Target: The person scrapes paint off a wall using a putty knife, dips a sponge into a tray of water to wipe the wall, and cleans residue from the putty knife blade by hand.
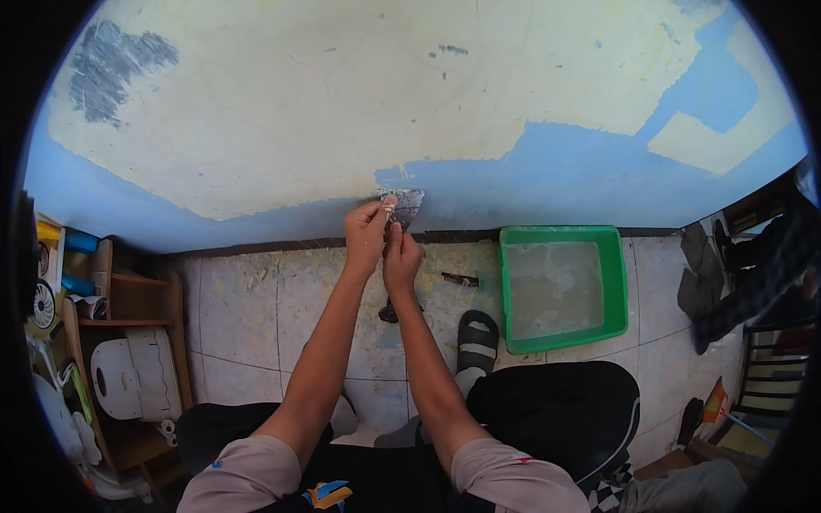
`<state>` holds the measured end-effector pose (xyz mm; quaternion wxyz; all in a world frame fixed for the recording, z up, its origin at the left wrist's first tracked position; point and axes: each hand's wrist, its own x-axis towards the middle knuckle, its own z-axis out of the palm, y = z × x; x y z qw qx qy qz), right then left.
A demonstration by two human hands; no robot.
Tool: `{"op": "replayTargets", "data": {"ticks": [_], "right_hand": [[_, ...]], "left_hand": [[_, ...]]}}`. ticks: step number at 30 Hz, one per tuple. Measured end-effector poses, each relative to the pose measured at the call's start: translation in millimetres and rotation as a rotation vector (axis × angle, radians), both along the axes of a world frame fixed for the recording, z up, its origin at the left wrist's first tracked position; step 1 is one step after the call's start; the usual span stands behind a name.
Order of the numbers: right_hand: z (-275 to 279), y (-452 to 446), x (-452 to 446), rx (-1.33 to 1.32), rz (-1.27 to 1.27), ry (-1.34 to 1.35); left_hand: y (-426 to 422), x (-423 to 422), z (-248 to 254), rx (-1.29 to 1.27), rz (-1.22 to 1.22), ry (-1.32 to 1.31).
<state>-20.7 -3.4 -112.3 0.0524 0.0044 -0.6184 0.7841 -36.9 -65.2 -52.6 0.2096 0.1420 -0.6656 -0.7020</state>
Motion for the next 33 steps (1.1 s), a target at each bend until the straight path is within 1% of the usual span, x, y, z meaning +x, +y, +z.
{"op": "replayTargets", "data": {"ticks": [3,4,6,7,9,11,12,14,16,18,20,22,23,25,28,31,32,33], "right_hand": [[2,1,-1,0.01,-0.009,0.007],[13,2,-4,0.015,-0.008,-0.003],[32,5,-10,0.081,-0.013,0.063],[30,4,-9,0.089,-0.014,0.055],[24,-3,-12,0.075,-0.09,0.164],[-7,-1,-12,0.109,-0.087,0.141],[-5,0,-7,0.141,-0.082,0.105],[-2,2,-11,0.125,-0.076,0.1],[15,4,-6,0.129,-0.062,0.059],[31,8,-8,0.118,-0.045,0.075],[13,4,-9,0.117,-0.077,0.105],[12,6,-9,0.108,-0.102,0.144],[11,10,-10,0.13,-0.071,0.116],[21,13,-6,0.145,-0.054,0.095],[30,13,-3,0.195,-0.068,0.114],[24,15,-3,0.238,-0.067,0.131],[17,16,1,0.22,-0.065,0.09],[15,15,2,0.199,-0.064,0.051]], "left_hand": [[3,1,8,-0.012,0.029,-0.004],[2,-2,16,-0.007,0.03,-0.014],[1,-6,30,0.048,-0.011,0.059],[4,-2,30,0.056,-0.012,0.052],[7,-2,35,0.076,0.013,0.049],[8,-1,21,0.072,0.016,0.023],[10,2,19,0.066,0.022,-0.015],[8,-2,17,0.036,0.023,-0.005],[8,-1,19,0.024,0.032,-0.033],[9,-5,24,0.097,0.024,0.056],[8,-3,19,0.081,0.013,0.029],[9,-1,17,0.057,0.009,0.011],[9,-2,16,0.059,0.01,0.008],[11,0,20,0.055,-0.002,0.012],[10,-2,30,0.159,0.036,0.049],[10,2,17,0.127,0.007,-0.04],[9,1,0,0.096,0.019,-0.058],[9,1,-3,0.089,0.015,-0.049]]}}
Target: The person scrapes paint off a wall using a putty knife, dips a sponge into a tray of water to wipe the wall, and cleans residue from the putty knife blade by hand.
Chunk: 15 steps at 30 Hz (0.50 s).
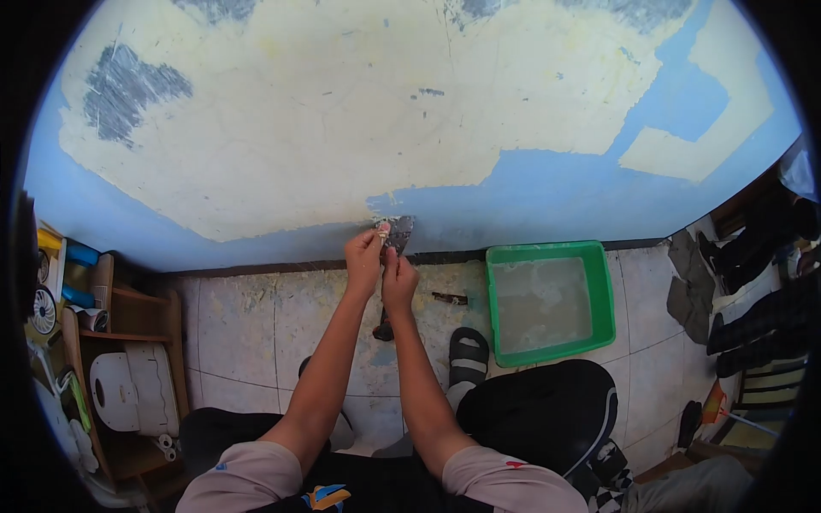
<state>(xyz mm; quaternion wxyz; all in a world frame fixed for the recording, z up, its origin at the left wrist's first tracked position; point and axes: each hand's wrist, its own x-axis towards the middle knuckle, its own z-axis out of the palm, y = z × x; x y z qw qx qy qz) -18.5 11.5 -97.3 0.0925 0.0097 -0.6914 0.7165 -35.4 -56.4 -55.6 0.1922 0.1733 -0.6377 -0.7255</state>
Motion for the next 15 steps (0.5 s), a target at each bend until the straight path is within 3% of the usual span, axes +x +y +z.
{"op": "replayTargets", "data": {"ticks": [3,8,15], "right_hand": [[-11,0,0,-0.003,-0.003,0.026],[17,0,-17,0.026,0.024,0.089],[-4,-5,-6,-0.03,-0.053,0.083]], "left_hand": [[-2,-1,-7,-0.02,-0.001,-0.022],[-1,-8,36,0.042,0.001,0.136],[2,-2,4,0.007,-0.001,-0.004]]}}
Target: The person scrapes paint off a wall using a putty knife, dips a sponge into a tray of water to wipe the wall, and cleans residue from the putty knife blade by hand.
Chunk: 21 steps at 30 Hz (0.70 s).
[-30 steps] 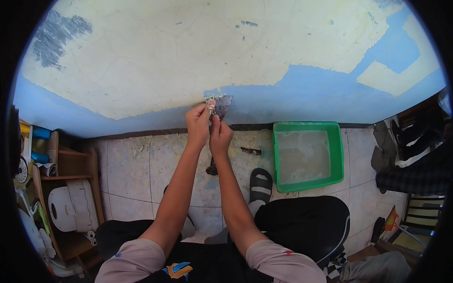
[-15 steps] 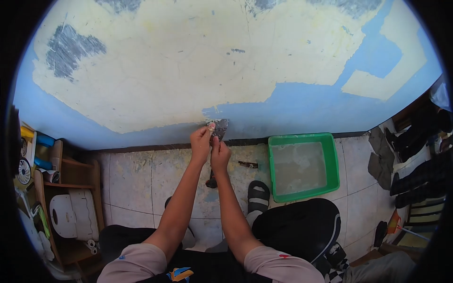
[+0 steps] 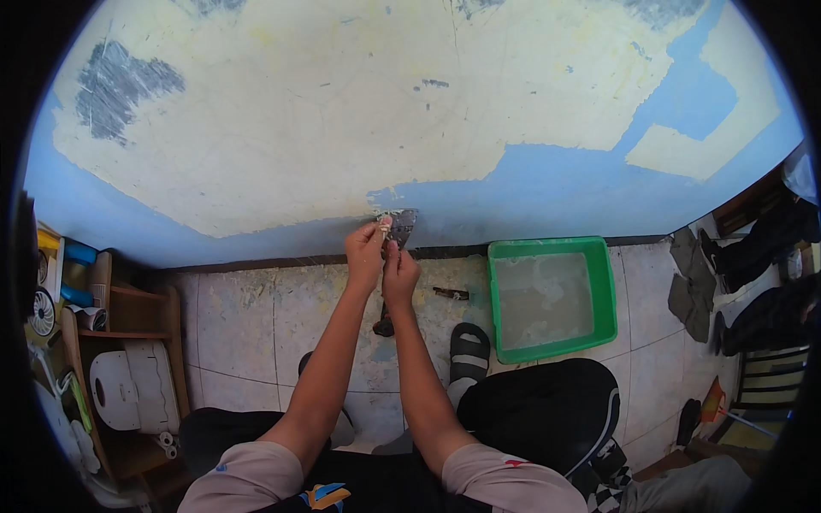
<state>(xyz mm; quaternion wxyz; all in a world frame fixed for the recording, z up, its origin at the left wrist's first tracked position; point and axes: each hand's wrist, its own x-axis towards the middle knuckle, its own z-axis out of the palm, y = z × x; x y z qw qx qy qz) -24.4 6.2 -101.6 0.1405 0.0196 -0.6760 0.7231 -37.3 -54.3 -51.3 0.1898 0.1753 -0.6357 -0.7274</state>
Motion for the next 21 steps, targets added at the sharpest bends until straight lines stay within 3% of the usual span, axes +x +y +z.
{"op": "replayTargets", "data": {"ticks": [8,15,17,21], "right_hand": [[14,1,-8,0.021,0.058,-0.026],[6,3,3,0.035,0.006,-0.046],[23,10,1,0.081,0.005,-0.015],[27,9,3,0.108,0.007,0.003]], "left_hand": [[-2,-8,22,0.055,-0.007,0.152],[1,-3,2,0.019,0.01,0.035],[2,-1,10,0.178,-0.004,0.069],[4,-4,9,0.193,-0.005,0.112]]}}
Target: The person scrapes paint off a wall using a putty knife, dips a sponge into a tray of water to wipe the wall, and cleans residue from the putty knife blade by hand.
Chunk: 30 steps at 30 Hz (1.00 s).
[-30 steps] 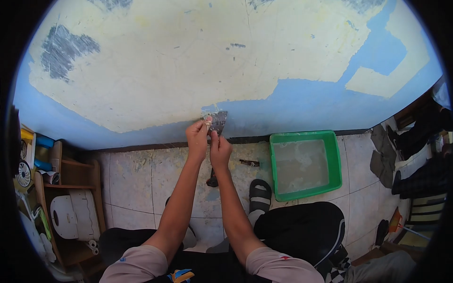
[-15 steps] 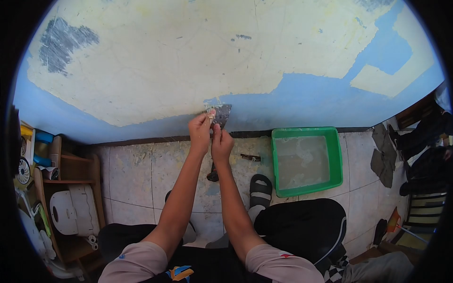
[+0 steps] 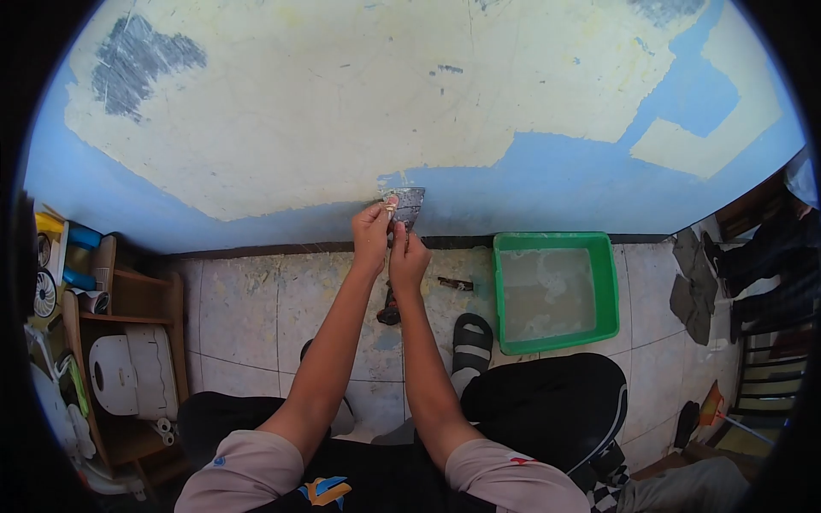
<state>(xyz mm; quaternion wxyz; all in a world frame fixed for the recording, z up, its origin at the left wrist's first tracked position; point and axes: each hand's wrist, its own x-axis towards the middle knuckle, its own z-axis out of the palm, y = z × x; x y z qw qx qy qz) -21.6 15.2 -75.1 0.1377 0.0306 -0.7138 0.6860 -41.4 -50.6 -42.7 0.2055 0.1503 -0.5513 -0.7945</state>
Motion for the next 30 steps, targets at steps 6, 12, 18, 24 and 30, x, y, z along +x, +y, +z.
{"op": "replayTargets", "data": {"ticks": [6,12,18,24,30], "right_hand": [[-4,5,-1,0.027,-0.013,0.02],[-4,2,5,-0.002,-0.004,0.008],[-9,6,-6,0.113,0.024,0.01],[-13,-3,-3,-0.086,0.025,-0.036],[-13,-4,-2,-0.11,0.034,-0.026]], "left_hand": [[3,1,-2,-0.02,-0.002,-0.037],[3,6,-5,-0.021,0.007,-0.087],[-3,-1,4,-0.01,-0.008,-0.03],[-1,3,1,-0.061,-0.005,-0.055],[-5,3,-9,-0.08,-0.006,-0.046]]}}
